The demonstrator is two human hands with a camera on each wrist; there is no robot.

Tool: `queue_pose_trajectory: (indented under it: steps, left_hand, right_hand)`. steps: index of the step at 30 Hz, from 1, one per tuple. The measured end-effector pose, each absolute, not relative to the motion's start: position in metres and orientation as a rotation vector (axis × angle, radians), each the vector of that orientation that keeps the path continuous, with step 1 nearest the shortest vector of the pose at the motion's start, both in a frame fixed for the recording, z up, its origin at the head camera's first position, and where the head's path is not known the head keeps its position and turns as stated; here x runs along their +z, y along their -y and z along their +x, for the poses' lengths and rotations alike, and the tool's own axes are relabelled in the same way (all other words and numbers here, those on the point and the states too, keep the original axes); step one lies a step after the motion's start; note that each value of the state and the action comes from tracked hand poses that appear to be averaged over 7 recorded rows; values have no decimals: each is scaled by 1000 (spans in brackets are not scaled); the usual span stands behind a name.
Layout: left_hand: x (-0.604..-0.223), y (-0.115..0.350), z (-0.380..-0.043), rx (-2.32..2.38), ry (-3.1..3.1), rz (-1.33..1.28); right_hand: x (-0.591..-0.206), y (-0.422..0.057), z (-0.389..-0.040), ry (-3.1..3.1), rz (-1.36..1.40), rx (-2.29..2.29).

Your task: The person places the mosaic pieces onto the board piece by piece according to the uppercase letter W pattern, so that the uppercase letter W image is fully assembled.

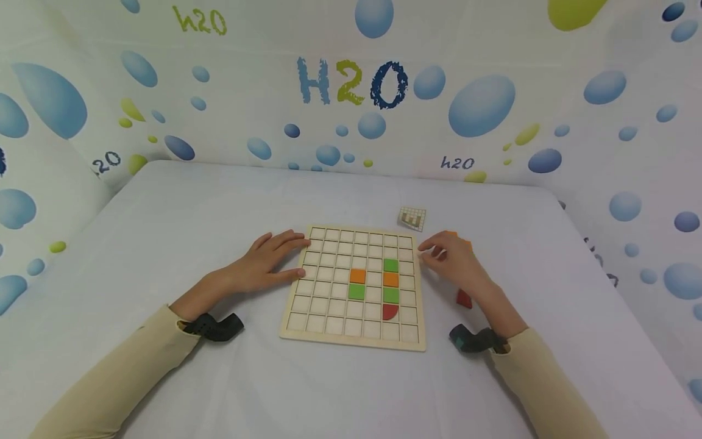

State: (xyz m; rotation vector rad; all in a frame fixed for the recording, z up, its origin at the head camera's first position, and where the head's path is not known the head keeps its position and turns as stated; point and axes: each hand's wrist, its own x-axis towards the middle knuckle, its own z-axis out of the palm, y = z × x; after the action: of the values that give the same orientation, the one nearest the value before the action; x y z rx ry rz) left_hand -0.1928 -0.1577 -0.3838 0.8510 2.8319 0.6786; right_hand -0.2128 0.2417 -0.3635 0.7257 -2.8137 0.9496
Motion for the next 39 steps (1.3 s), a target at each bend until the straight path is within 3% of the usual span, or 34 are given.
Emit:
queue_pose_trajectory:
  steps: [39]
  left_hand:
    - [-386,150,-171,688,-2849,825]
  right_hand:
    - [-369,-288,-212,2844,460,914]
